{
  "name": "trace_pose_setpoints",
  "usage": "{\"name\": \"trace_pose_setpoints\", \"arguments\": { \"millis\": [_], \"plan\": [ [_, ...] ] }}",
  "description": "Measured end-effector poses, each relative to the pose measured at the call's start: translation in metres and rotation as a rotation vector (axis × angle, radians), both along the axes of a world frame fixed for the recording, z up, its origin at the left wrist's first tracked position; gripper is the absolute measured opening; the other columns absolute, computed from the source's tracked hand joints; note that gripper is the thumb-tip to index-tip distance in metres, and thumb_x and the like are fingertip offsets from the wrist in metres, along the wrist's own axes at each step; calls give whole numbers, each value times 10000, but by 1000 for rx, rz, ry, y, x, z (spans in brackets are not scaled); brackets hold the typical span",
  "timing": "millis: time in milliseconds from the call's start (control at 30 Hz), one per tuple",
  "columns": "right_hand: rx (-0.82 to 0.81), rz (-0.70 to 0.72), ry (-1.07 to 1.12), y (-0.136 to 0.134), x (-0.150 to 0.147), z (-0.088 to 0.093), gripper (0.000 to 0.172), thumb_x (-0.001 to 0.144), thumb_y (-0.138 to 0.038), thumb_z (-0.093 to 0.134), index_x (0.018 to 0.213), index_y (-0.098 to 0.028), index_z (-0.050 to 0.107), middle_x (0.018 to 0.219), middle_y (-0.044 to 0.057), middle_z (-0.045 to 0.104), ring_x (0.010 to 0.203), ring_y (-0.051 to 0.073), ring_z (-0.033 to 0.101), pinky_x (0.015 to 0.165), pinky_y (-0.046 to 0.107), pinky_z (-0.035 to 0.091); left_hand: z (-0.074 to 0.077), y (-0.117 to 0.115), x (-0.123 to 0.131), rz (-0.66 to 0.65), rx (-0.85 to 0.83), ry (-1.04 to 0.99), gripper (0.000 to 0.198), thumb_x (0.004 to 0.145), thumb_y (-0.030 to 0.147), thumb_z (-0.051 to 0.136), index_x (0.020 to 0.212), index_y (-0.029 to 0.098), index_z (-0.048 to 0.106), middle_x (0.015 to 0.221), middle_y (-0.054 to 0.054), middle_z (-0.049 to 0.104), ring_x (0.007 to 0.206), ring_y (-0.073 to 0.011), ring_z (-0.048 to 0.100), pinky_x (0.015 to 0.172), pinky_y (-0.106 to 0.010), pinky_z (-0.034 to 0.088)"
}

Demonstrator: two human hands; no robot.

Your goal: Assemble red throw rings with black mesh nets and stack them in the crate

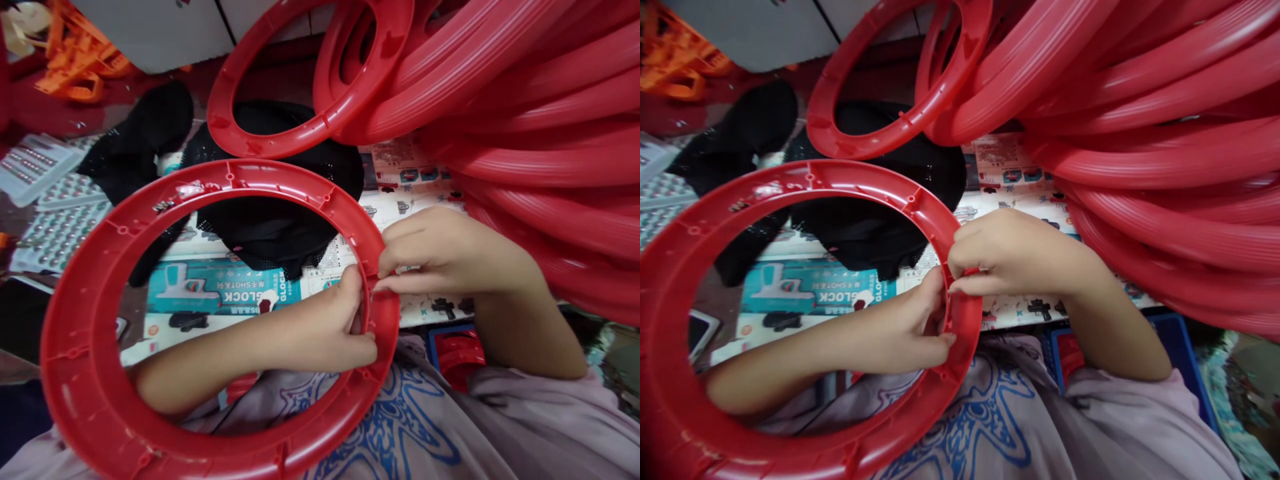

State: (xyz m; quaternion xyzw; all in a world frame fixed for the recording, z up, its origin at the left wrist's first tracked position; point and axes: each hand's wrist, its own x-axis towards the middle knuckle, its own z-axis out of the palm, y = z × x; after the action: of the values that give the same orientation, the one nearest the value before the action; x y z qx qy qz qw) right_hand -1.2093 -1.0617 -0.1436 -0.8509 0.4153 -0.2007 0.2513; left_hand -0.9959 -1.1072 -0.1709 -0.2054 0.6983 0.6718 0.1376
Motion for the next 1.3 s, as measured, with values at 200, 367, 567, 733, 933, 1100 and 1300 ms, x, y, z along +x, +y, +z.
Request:
{"name": "trace_pose_setpoints", "arguments": {
  "millis": [200, 367, 567, 733, 933, 1100, 1300],
  "plan": [
    [84, -22, -34, -1, 0, 0, 240, 937, -271, 543, 752, -160, 648, 721, -15, 613, 701, 94, 545, 648, 210, 378, 1, 0, -1, -6, -14, -22, 563, 766, 221, 592, 1246, 171, 303, 848, -16, 514, 632, -119, 489, 487, -214, 376],
    [86, -13, -34, -4, 1, 1, 220, 928, -205, 513, 753, -158, 637, 723, -23, 617, 687, 85, 538, 653, 202, 380, 2, 0, 1, 1, -7, -7, 578, 760, 216, 601, 1259, 168, 315, 841, -17, 517, 651, -137, 507, 517, -241, 417],
    [90, -23, 8, -4, 2, -1, 192, 903, -212, 560, 737, -150, 635, 712, -16, 615, 679, 97, 544, 637, 213, 365, 2, 0, 1, 0, 5, -1, 565, 765, 217, 613, 1251, 170, 328, 831, -11, 526, 645, -137, 519, 519, -242, 421],
    [81, -25, 63, -4, 2, -1, 204, 911, -227, 547, 740, -153, 628, 714, -14, 616, 670, 103, 536, 615, 220, 339, -1, 0, 0, -11, 119, -26, 560, 794, 233, 614, 1257, 185, 304, 819, -5, 542, 603, -123, 523, 476, -222, 399],
    [39, -16, 179, -4, 1, -2, 207, 917, -233, 534, 752, -148, 625, 751, 0, 631, 689, 120, 532, 610, 236, 320, -1, 0, 0, 69, 204, -24, 514, 775, 258, 672, 1186, 180, 374, 900, -42, 576, 716, -160, 587, 559, -258, 478],
    [-131, -13, 210, -1, -2, -4, 264, 953, -238, 466, 769, -140, 626, 754, 9, 629, 668, 126, 517, 582, 252, 295, 3, 7, -10, 321, 464, 106, 459, 811, 243, 658, 1187, 187, 402, 1067, -66, 581, 881, -152, 611, 729, -264, 523],
    [-231, -12, 213, 1, 4, -7, 337, 973, -264, 422, 730, -156, 628, 711, 1, 606, 629, 127, 498, 563, 271, 280, -2, 15, -19, 540, 499, 143, 327, 858, 159, 595, 1123, 203, 407, 946, -1, 623, 777, -88, 634, 702, -200, 523]
  ]
}}
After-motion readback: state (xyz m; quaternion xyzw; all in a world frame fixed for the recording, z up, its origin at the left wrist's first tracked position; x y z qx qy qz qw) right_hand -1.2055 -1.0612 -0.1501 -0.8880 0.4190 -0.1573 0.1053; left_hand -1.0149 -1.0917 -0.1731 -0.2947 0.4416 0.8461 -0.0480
